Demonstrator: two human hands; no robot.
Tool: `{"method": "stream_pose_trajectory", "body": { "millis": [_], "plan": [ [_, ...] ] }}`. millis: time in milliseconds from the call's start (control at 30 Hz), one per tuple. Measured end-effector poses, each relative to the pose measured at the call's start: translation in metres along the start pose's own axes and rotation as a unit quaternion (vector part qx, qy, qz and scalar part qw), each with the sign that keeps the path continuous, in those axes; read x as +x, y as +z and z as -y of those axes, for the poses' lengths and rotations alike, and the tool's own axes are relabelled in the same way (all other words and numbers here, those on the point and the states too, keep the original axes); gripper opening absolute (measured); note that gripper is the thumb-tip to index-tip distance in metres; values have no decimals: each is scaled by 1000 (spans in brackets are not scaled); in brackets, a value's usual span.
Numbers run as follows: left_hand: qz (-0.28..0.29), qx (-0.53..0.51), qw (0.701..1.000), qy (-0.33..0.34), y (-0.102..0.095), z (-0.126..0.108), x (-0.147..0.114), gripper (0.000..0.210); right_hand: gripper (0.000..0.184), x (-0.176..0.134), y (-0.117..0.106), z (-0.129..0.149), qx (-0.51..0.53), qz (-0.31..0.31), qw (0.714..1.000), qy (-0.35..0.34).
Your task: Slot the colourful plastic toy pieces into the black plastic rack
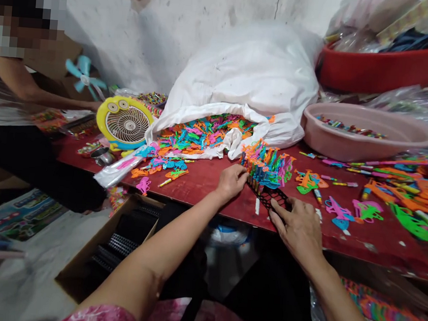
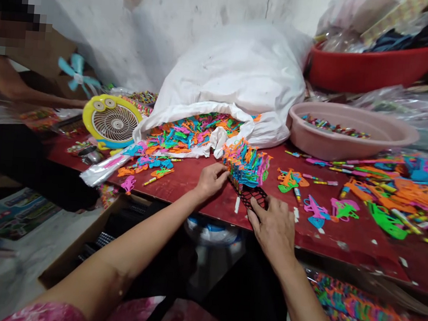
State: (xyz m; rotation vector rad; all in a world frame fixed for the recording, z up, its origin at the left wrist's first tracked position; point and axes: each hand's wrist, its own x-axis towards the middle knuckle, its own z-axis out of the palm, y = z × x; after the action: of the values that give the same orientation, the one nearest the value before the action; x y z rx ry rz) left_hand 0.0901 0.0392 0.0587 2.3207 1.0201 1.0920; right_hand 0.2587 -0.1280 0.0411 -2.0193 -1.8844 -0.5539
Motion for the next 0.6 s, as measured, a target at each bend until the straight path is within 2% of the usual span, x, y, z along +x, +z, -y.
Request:
{"method": "stream_pose_trajectory", "body": {
  "millis": [100, 367, 600],
  "plan": [
    [-3, -3, 1000, -16, 3, -1, 0, 12, 33, 0, -1, 1, 4, 10, 1000, -4],
    [-20, -109, 992, -60, 9, 2, -3, 10, 34, 0, -6, 2, -8, 12, 1000, -19],
    [-22, -209, 969, -128, 13, 0, -17, 13, 35, -4, -1, -6, 3, -4, 999, -54]
  ]
}}
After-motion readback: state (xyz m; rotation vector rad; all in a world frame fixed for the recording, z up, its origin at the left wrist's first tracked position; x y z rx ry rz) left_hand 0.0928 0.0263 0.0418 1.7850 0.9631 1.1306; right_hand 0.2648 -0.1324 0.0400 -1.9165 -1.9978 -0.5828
